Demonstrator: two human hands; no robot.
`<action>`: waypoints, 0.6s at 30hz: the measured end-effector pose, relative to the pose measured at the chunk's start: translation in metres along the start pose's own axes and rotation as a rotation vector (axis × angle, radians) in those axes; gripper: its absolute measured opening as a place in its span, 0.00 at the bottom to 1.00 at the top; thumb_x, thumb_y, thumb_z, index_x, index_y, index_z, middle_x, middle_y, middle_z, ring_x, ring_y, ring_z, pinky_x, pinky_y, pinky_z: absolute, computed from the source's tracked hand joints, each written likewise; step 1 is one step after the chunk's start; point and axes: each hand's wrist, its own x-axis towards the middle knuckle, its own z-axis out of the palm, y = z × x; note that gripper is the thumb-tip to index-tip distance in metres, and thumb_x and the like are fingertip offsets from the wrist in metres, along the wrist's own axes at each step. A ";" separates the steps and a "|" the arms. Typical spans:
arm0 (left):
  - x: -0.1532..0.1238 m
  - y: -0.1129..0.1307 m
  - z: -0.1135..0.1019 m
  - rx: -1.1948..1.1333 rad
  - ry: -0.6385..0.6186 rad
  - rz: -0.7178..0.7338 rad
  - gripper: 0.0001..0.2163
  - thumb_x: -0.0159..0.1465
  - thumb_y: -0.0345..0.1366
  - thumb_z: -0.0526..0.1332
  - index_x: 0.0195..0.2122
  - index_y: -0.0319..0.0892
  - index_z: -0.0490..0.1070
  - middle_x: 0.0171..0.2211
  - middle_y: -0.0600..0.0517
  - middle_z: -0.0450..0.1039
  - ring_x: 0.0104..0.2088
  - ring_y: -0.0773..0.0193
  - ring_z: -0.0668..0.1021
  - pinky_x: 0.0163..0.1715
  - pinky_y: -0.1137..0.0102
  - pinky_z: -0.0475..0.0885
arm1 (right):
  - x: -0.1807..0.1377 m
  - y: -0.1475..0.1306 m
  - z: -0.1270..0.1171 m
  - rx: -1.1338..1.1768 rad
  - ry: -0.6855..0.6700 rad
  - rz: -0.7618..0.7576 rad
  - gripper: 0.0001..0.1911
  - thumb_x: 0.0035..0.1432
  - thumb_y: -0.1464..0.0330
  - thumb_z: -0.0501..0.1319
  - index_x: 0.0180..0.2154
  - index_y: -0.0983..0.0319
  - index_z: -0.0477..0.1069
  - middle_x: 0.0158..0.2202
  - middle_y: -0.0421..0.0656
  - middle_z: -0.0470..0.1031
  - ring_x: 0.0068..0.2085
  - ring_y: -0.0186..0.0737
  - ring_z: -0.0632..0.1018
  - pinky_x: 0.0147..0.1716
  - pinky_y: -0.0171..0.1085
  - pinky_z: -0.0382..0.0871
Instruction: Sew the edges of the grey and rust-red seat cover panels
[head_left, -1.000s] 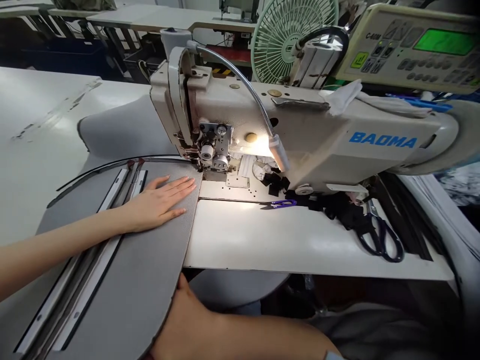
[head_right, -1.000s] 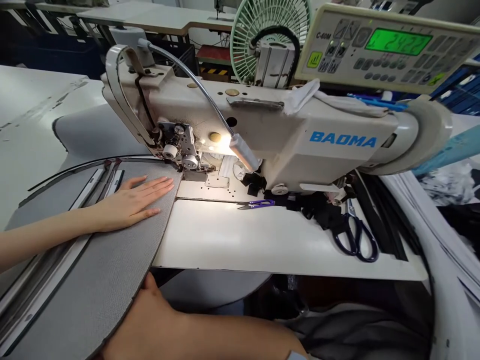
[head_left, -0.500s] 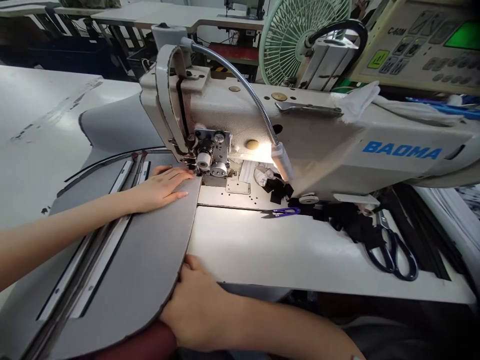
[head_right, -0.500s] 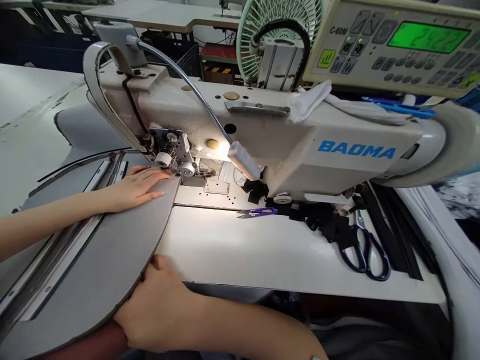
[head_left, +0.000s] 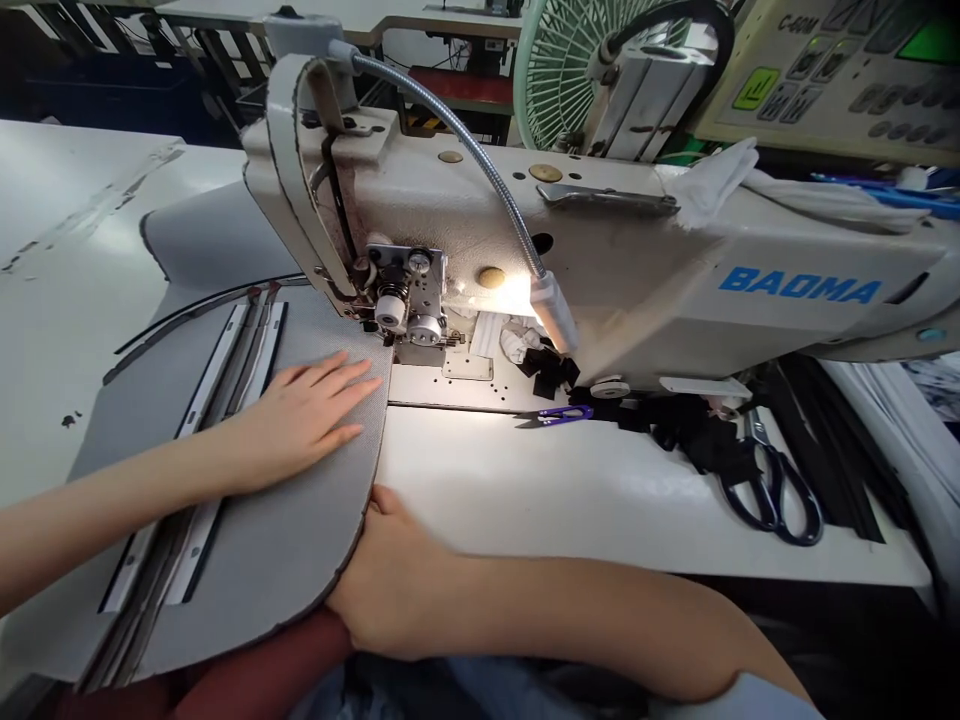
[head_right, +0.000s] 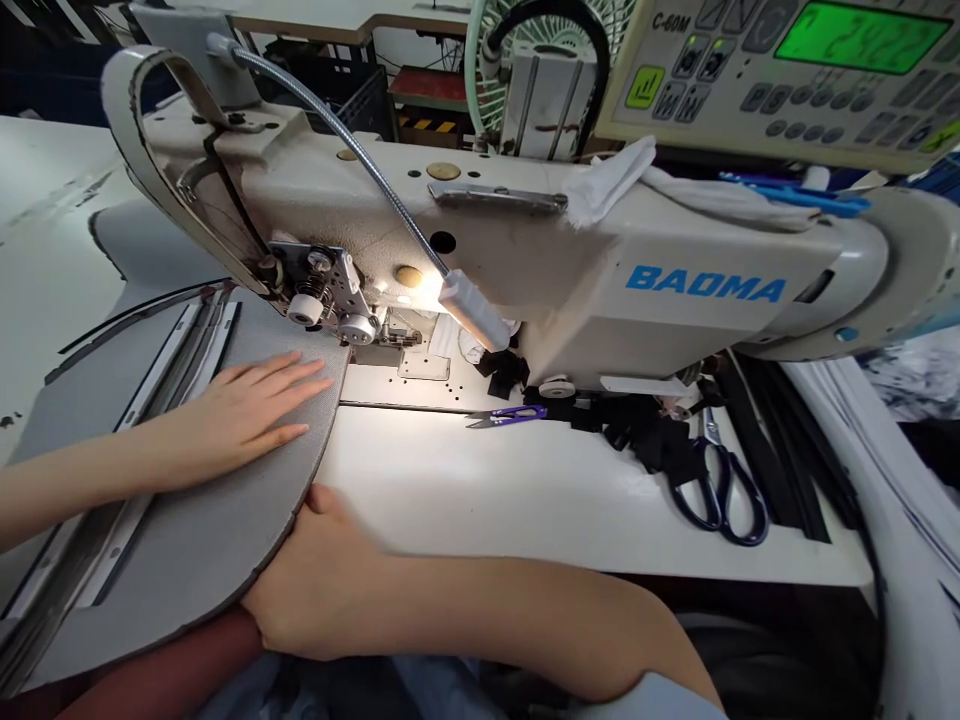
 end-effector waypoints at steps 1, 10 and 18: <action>-0.007 0.002 0.001 -0.019 -0.016 0.015 0.26 0.73 0.51 0.44 0.67 0.48 0.58 0.69 0.49 0.54 0.69 0.47 0.56 0.62 0.52 0.57 | 0.002 -0.001 0.001 -0.006 0.019 0.004 0.10 0.57 0.66 0.61 0.42 0.59 0.74 0.53 0.47 0.74 0.55 0.52 0.68 0.55 0.53 0.57; -0.003 -0.012 0.000 -0.126 -0.088 0.088 0.23 0.76 0.45 0.42 0.70 0.47 0.47 0.72 0.51 0.47 0.71 0.58 0.53 0.67 0.59 0.47 | 0.018 0.005 0.000 0.004 -0.124 0.001 0.11 0.56 0.63 0.64 0.41 0.59 0.76 0.39 0.45 0.79 0.43 0.52 0.74 0.50 0.55 0.60; 0.001 -0.034 0.013 -0.143 0.042 0.126 0.24 0.74 0.49 0.43 0.70 0.56 0.44 0.71 0.54 0.49 0.68 0.54 0.60 0.66 0.55 0.50 | 0.018 0.024 -0.006 -0.058 -0.102 -0.006 0.12 0.64 0.65 0.56 0.45 0.56 0.76 0.45 0.39 0.79 0.48 0.46 0.72 0.55 0.49 0.59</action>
